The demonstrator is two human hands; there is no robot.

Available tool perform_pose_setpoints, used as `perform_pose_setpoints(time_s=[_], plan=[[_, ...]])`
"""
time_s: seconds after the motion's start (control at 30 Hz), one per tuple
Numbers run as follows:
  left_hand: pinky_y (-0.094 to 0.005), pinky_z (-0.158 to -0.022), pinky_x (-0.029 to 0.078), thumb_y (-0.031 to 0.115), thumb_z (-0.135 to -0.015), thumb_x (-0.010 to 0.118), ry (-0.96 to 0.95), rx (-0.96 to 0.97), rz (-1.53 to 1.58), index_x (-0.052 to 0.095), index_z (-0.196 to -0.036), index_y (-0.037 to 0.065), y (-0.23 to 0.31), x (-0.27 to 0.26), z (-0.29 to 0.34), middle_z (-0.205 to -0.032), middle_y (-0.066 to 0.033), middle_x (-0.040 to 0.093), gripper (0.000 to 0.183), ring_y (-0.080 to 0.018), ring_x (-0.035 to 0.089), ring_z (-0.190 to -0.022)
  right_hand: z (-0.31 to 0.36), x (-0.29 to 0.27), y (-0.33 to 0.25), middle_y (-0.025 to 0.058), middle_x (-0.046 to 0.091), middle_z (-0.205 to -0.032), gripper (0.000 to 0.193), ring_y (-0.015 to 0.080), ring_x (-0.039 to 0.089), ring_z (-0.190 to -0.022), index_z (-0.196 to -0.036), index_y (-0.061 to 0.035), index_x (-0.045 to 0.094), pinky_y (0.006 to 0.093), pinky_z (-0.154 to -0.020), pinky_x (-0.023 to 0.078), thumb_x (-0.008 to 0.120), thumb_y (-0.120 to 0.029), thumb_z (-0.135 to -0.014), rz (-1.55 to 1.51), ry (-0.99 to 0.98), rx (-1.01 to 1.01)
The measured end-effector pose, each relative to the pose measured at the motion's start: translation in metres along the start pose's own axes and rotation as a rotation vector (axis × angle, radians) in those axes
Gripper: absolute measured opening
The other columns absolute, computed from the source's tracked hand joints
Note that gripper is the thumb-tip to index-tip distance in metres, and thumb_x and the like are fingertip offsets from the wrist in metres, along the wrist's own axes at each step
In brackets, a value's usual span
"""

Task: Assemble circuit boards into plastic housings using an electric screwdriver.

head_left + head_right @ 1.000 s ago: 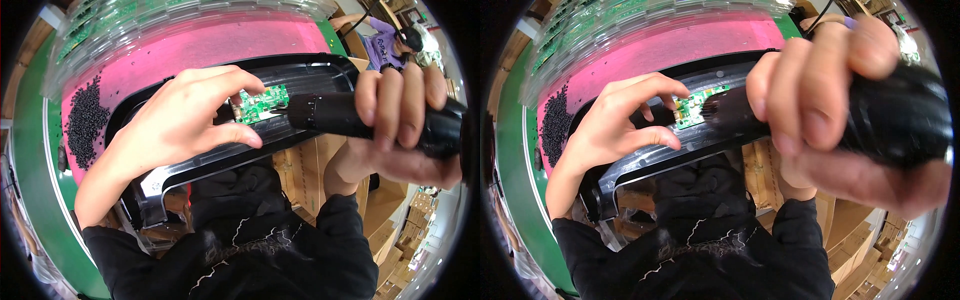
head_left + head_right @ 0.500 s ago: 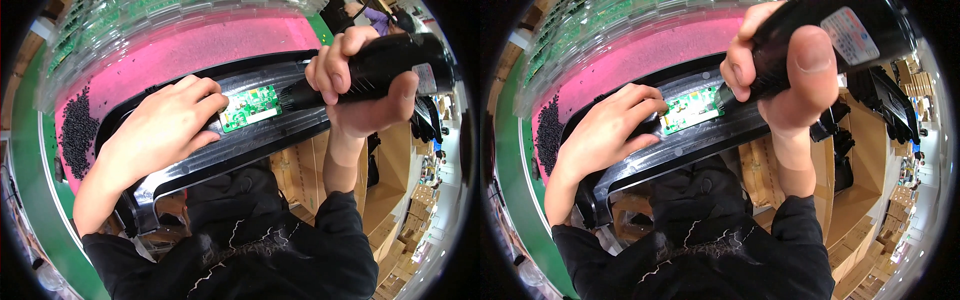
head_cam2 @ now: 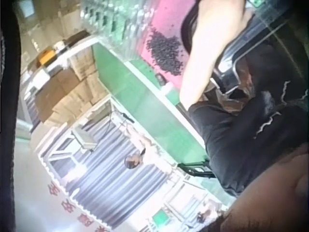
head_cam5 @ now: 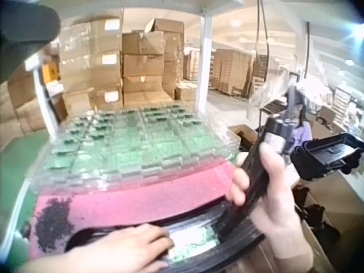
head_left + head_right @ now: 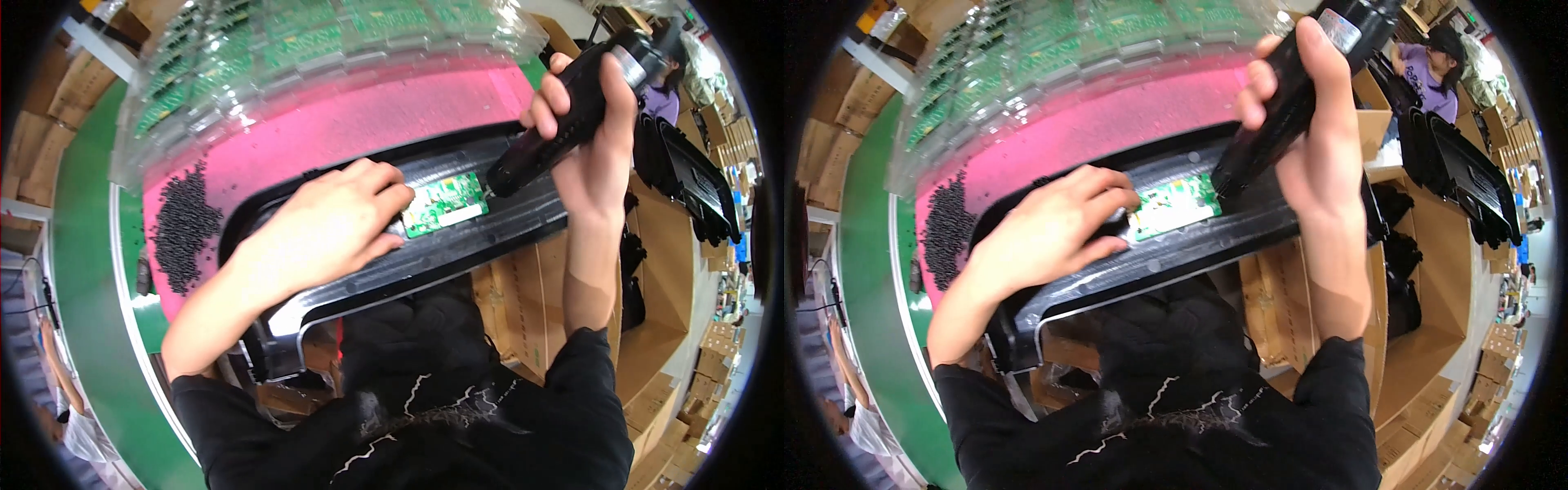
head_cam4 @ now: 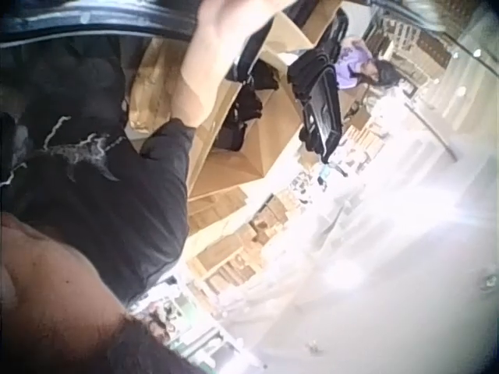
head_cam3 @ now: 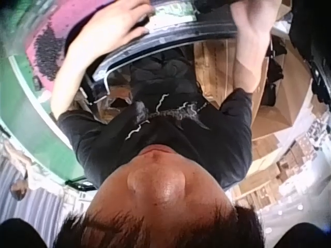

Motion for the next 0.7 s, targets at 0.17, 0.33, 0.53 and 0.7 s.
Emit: perform_pose_setpoints(time_s=[0.17,0.33,0.53,0.7], plan=[[-0.0416,-0.086,0.053,0.015,-0.083,0.073,0.059,0.013,-0.056,0.062,-0.112,0.004,0.014,-0.019,0.001,-0.106,-0.0122,0.064,0.033,-0.0315,0.063,-0.103,-0.017,-0.064,0.008,0.015,0.055,-0.103,0.029,0.0283,0.057,-0.099,-0.105,0.0001,0.053,0.0479,-0.089,0.055,0.072,-0.015,-0.089,-0.384,0.376,0.177],[-0.0408,-0.079,0.053,0.007,-0.078,0.074,0.414,-0.047,-0.155,0.064,-0.107,0.005,0.013,-0.083,0.006,-0.098,-0.0115,0.064,0.031,-0.0334,0.063,-0.096,0.022,-0.071,-0.045,0.0054,0.055,-0.101,0.023,0.0172,0.058,-0.091,-0.113,-0.0023,0.053,0.0396,-0.082,0.056,0.063,-0.012,-0.095,-0.273,0.214,-0.002],[-0.0509,-0.072,0.048,0.015,-0.079,0.075,-0.075,-0.42,-0.27,0.06,-0.094,0.0,-0.043,-0.045,0.031,-0.088,-0.0227,0.065,0.026,-0.0443,0.062,-0.088,0.065,-0.144,-0.158,0.0022,0.056,-0.098,0.027,0.0098,0.055,-0.083,-0.119,-0.0026,0.051,0.0268,-0.071,0.049,0.061,-0.002,-0.094,0.461,0.301,-0.594],[-0.048,-0.06,0.042,0.006,-0.083,0.07,0.128,-0.326,-0.254,0.05,-0.083,-0.002,-0.018,-0.054,0.056,-0.072,-0.023,0.056,0.021,-0.0459,0.057,-0.072,0.097,-0.254,-0.223,0.0101,0.06,-0.1,0.047,0.0226,0.06,-0.094,-0.12,-0.0021,0.052,0.0329,-0.085,0.05,0.051,0.011,-0.075,1.415,0.638,-0.85]])
Point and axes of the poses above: each hand's wrist, its own z-axis away from the middle knuckle, its own x-axis out of the palm, y = z × x, the point moved 9 cm from there along -z, towards the middle knuckle
